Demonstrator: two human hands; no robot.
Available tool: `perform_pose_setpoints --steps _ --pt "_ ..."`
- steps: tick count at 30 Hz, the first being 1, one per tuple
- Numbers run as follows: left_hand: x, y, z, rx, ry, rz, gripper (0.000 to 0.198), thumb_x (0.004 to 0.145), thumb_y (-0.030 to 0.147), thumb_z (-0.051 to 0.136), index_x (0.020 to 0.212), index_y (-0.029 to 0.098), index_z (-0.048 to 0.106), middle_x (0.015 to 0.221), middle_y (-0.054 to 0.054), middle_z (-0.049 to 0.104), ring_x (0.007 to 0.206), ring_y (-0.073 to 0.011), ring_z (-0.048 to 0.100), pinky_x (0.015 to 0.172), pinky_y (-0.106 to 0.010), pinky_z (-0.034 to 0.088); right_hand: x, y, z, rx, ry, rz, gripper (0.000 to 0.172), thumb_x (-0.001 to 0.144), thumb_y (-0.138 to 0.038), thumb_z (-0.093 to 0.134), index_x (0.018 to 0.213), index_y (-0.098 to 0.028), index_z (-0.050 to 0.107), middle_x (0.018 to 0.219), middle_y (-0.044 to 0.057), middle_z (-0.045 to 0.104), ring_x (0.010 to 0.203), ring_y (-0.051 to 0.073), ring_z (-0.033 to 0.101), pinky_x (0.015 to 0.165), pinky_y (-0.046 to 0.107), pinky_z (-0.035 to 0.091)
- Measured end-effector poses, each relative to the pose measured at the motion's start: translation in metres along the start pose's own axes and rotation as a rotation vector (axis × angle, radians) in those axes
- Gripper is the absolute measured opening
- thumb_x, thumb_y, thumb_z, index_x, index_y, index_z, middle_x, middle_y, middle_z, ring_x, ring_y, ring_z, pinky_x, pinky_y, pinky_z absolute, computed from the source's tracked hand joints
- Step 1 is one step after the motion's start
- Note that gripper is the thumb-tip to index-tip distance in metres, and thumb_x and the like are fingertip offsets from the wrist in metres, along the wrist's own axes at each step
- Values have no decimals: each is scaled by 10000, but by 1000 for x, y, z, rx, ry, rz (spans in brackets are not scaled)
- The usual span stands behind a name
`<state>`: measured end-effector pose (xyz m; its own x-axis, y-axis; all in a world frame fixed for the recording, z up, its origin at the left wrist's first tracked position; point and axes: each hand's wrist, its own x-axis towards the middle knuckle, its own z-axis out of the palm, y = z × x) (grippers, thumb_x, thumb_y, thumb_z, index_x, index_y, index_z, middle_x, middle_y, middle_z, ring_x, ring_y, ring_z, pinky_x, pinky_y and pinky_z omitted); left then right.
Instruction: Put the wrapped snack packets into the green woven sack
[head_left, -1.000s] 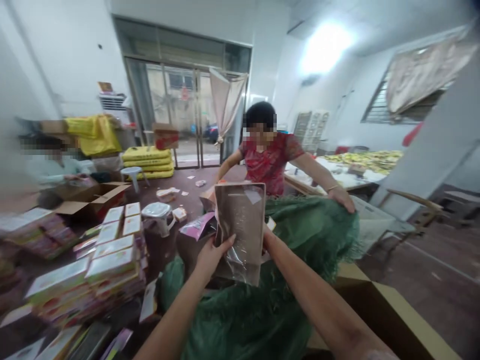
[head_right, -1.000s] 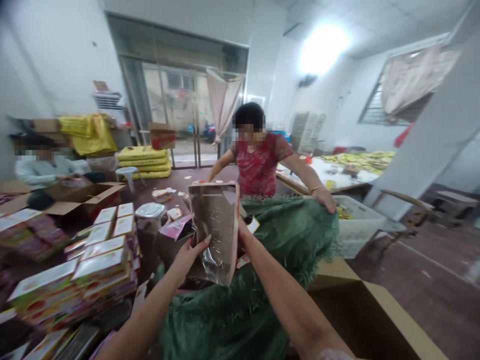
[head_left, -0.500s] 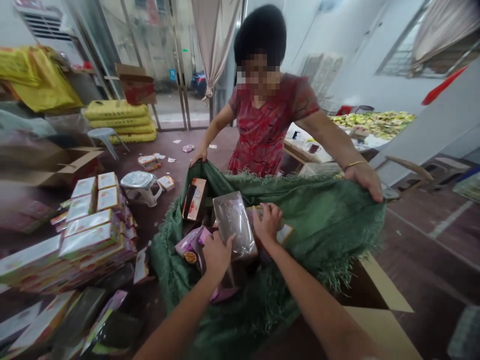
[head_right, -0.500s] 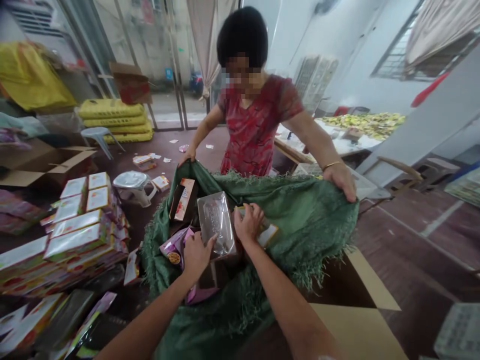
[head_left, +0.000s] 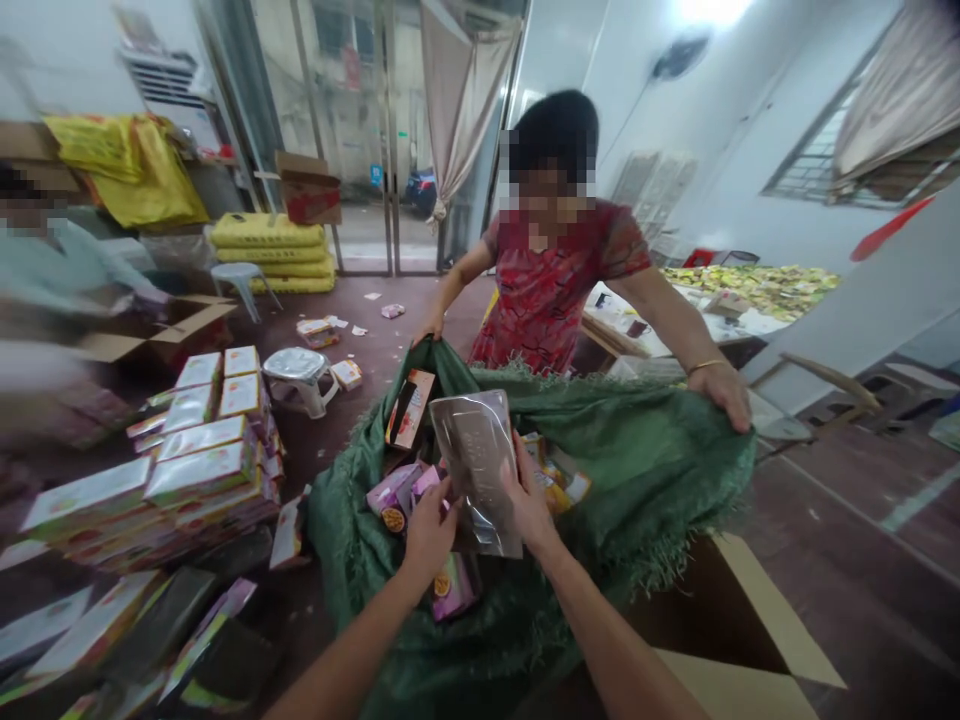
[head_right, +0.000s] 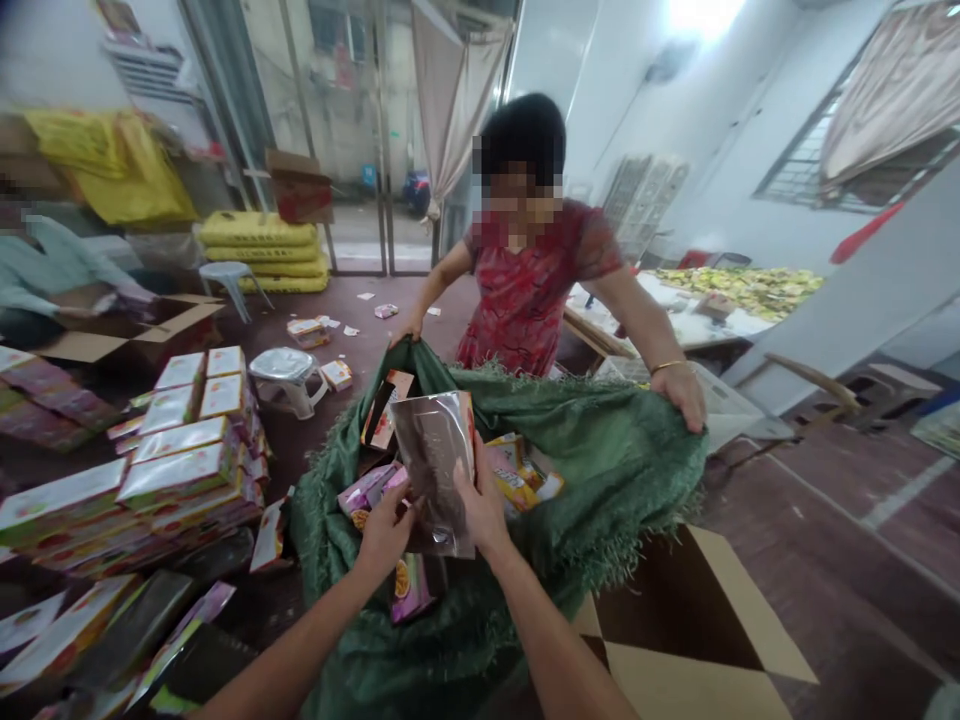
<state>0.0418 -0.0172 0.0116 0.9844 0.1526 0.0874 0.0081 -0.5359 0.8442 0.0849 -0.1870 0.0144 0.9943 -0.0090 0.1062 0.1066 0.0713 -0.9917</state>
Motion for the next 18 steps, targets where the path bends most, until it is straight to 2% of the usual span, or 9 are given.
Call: perform_pose_setpoints --steps 2,3,7,10,12,13,15,17,18 --pt "2 11 -16 -39 44 72 371 865 349 540 1154 183 704 1108 -93 697 1013 -223 640 958 -355 496 -5 -17 7 -20 -2 -150 802 836 -679 559 1513 -293 372 1583 24 355 1495 235 257 1241 450 198" --pt "3 16 -25 -49 60 97 356 870 366 533 1111 185 723 1111 -93 699 1039 -224 635 976 -351 485 -6 -22 9 6 -8 -164 800 838 -700 540 1509 -296 381 1584 18 354 1503 231 234 1249 454 169" --pt "-1 38 -55 11 102 122 403 884 393 494 1132 179 728 1089 -96 716 1025 -228 641 962 -352 483 2 -29 21 147 21 -39 846 775 -821 490 1444 -303 481 1517 19 457 1478 246 294 1245 472 177" --pt "-11 59 -69 31 136 166 443 871 417 516 1185 171 708 1101 -100 716 1025 -232 640 951 -351 484 7 -38 27 214 -25 -69 838 786 -807 487 1446 -292 478 1448 38 533 1416 251 400 1218 464 260" --pt "-22 67 -78 7 156 180 488 863 445 541 1241 168 679 1079 -92 718 973 -221 646 912 -340 494 12 -44 25 191 -37 -122 825 824 -778 449 1476 -274 437 1446 52 531 1386 249 438 1192 458 311" --pt "-29 68 -83 -1 170 178 507 862 451 547 1270 172 661 1052 -83 719 927 -209 647 878 -329 500 15 -44 21 127 -13 -156 824 842 -757 435 1502 -264 396 1469 64 505 1386 250 436 1183 460 323" --pt "-47 56 -96 3 203 151 510 863 460 548 1276 182 658 969 -62 717 836 -187 637 807 -304 502 23 -37 7 -146 97 -212 874 841 -725 461 1541 -221 319 1497 123 457 1372 290 437 1150 494 348" --pt "-75 27 -110 13 251 49 479 859 481 545 1191 174 702 924 -57 718 813 -184 637 781 -294 498 34 -20 -11 -571 169 -256 912 817 -694 512 1535 -161 328 1432 208 488 1286 354 494 1070 544 402" --pt "-94 7 -116 19 287 -48 471 859 491 539 1149 165 717 933 -61 726 828 -190 644 786 -295 496 41 -8 -19 -794 153 -279 894 808 -677 529 1504 -134 385 1354 239 534 1211 379 534 1013 565 429"
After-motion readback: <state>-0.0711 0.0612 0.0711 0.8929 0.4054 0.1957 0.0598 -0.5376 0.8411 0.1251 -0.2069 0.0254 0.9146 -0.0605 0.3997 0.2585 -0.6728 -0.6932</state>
